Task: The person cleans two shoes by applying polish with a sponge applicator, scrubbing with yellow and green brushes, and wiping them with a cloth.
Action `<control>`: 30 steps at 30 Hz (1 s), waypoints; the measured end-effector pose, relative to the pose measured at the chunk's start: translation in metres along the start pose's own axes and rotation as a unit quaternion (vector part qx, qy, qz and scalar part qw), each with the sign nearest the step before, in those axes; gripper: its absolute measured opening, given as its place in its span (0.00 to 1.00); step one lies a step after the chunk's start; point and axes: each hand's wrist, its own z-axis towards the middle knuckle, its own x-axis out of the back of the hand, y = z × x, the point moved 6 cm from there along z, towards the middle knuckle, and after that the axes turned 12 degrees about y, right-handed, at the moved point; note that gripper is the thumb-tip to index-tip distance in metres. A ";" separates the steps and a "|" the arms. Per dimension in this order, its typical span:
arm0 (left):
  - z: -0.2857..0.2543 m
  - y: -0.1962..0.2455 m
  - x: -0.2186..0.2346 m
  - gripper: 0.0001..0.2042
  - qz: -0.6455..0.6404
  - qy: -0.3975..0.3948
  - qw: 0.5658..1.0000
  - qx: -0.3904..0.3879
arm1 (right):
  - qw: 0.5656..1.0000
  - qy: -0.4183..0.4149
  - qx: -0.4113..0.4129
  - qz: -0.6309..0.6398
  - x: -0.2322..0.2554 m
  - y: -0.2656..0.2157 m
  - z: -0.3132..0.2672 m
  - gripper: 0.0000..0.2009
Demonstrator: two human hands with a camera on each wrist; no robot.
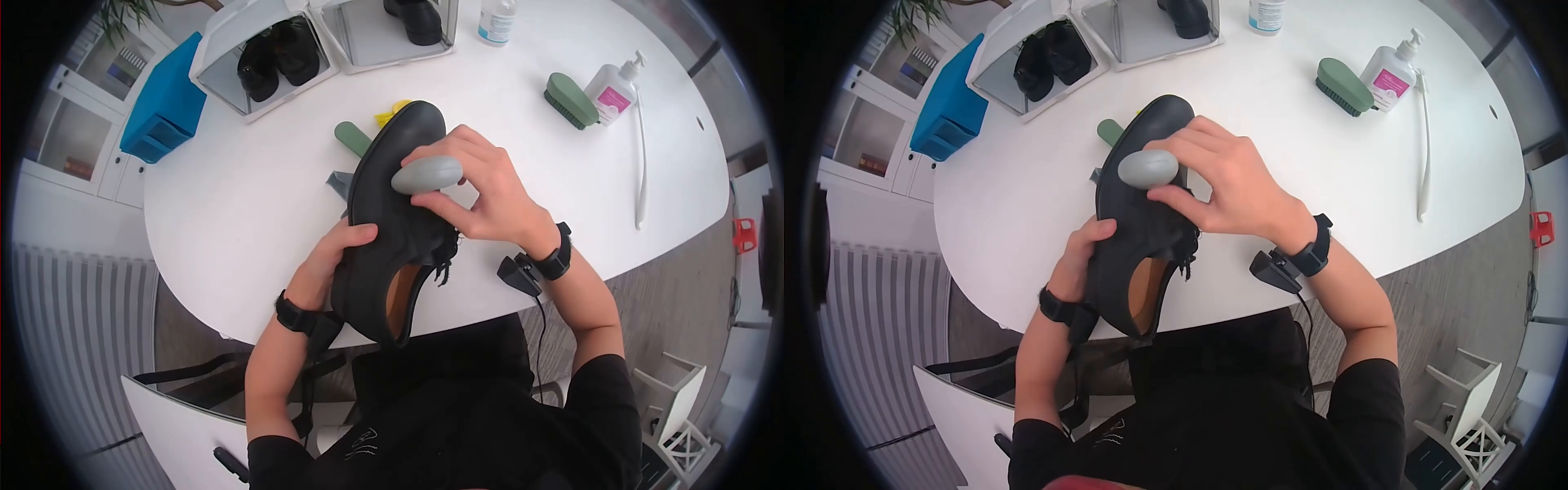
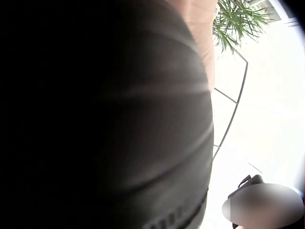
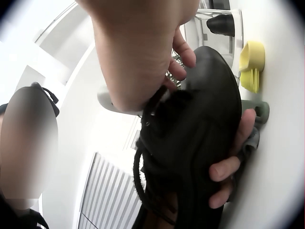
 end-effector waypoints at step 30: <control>0.009 -0.005 0.010 0.36 -0.042 0.001 0.999 0.005 | 0.999 -0.010 -0.032 -0.012 0.016 0.006 0.001 0.18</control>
